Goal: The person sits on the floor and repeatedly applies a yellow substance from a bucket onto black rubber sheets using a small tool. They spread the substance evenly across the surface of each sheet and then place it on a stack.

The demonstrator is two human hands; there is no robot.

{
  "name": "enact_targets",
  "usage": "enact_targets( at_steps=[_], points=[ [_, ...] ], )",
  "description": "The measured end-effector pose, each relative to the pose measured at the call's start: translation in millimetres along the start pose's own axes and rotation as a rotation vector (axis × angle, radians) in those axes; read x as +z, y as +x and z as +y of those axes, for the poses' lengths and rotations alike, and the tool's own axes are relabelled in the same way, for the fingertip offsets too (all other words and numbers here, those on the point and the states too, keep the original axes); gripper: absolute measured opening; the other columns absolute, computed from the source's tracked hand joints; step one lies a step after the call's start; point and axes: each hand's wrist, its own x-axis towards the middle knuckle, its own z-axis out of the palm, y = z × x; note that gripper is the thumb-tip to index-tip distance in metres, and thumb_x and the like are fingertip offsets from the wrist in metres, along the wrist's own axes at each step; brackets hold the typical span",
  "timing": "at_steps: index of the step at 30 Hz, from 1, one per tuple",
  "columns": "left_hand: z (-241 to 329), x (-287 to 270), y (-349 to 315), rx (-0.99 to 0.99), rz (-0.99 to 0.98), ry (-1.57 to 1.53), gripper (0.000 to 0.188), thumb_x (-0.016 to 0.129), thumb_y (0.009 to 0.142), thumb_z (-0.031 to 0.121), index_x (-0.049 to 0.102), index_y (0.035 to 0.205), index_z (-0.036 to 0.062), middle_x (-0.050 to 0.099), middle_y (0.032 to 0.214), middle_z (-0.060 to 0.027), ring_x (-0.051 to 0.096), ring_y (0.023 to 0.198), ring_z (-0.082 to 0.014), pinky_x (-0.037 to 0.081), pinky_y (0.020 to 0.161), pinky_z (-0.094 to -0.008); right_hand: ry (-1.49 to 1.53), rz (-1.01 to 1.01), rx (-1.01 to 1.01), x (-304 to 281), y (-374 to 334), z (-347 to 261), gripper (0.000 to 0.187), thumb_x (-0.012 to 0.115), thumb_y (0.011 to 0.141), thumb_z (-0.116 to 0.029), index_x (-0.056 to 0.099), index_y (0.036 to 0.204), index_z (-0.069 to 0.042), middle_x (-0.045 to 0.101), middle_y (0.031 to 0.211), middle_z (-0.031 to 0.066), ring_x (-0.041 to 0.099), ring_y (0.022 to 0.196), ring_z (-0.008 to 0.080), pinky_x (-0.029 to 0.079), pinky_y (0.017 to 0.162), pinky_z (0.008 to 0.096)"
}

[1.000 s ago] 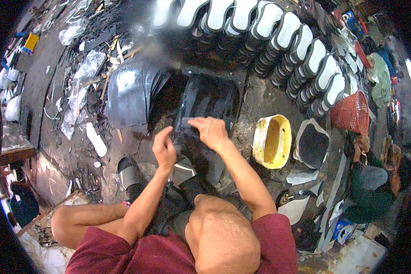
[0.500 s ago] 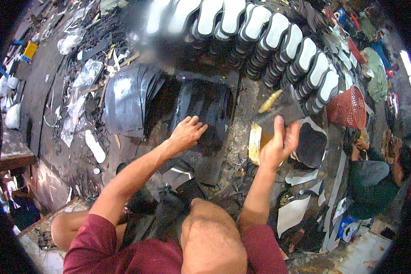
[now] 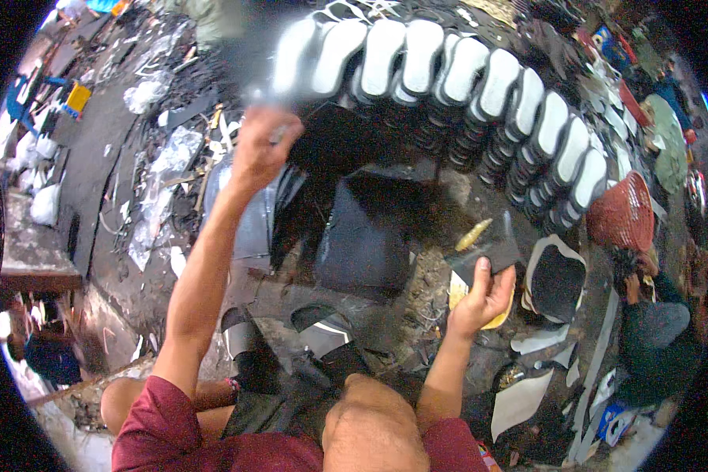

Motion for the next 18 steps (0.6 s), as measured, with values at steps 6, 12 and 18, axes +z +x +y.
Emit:
enact_targets(
  at_steps=[6, 12, 18],
  points=[
    [25, -125, -5, 0.29, -0.112, 0.388, 0.022, 0.078, 0.082, 0.016, 0.07, 0.102, 0.0156, 0.066, 0.107, -0.0007, 0.057, 0.11, -0.0262, 0.045, 0.092, -0.0429, 0.02, 0.046, -0.015, 14, 7, -15, 0.045, 0.058, 0.099, -0.001, 0.049, 0.143, 0.004, 0.061, 0.135, 0.0133, 0.06, 0.116, 0.0203, 0.047, 0.1, 0.0342],
    [-23, -119, -204, 0.192, -0.419, 0.71, 0.023, 0.068, 0.08, 0.011, 0.07, 0.103, 0.0115, 0.064, 0.108, -0.0056, 0.057, 0.112, -0.0282, 0.046, 0.095, -0.0456, 0.091, -0.004, 0.077, 22, -9, -11, 0.032, 0.065, 0.097, -0.004, 0.059, 0.128, 0.001, 0.067, 0.12, 0.0081, 0.062, 0.103, 0.0157, 0.049, 0.09, 0.0297],
    [82, -26, -254, -0.614, -0.19, 0.062, 0.033, 0.084, 0.072, 0.019, 0.064, 0.098, 0.0106, 0.063, 0.093, -0.0057, 0.061, 0.089, -0.025, 0.049, 0.079, -0.0394, -0.045, -0.039, 0.173, 42, 12, 27, 0.052, 0.068, 0.089, -0.009, 0.054, 0.137, 0.005, 0.063, 0.129, 0.0113, 0.058, 0.115, 0.0223, 0.042, 0.103, 0.0337]
  ],
)
